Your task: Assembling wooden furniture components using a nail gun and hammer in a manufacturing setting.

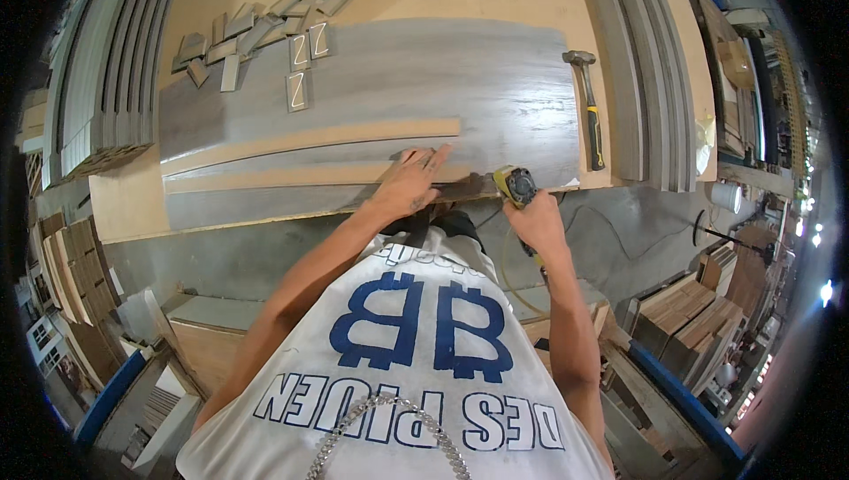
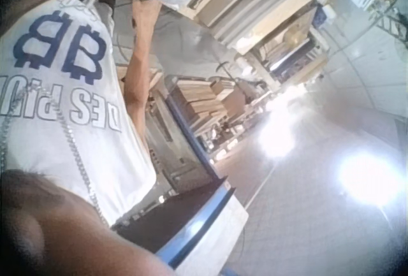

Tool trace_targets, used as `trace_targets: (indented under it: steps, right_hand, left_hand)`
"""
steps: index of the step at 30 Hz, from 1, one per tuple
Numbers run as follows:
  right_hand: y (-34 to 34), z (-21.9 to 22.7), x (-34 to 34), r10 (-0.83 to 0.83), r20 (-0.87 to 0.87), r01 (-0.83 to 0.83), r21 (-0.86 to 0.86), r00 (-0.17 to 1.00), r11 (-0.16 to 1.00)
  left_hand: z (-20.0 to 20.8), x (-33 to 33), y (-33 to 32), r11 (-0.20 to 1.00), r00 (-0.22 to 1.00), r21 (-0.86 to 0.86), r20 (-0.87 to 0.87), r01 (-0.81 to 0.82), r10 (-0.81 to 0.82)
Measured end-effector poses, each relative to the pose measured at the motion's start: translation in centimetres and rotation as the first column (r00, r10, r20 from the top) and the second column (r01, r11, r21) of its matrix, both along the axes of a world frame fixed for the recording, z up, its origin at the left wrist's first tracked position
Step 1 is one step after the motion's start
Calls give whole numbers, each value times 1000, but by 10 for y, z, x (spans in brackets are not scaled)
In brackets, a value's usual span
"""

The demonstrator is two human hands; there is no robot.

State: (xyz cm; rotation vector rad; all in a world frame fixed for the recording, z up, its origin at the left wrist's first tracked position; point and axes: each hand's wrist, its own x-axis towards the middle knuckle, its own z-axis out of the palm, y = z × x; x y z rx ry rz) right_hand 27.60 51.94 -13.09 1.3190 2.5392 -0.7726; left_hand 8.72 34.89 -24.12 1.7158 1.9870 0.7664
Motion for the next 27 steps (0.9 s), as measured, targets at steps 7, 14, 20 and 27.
trace_targets:
  steps: [7, 14, 20, 27]
  right_hand:
    - [-5, 11, -8, -124, 9, 123, -210, 992, 970]
    - [-42, 28, -43, -219, 44, 213, -475, 975, 854]
    - [-48, 12, -51, -127, 57, 139, -439, 990, 888]
    - [-52, 18, -60, -119, 42, 125, -442, 992, 888]
  left_hand:
    - [-7, -6, -7, 996, 998, -80, 43, -41, 45]
    - [-6, -17, -16, 998, 997, -19, 46, -60, 61]
    - [-15, -17, -17, 995, 972, -16, 209, -103, 104]
    - [-18, -15, -16, 990, 955, -6, 262, -144, 141]
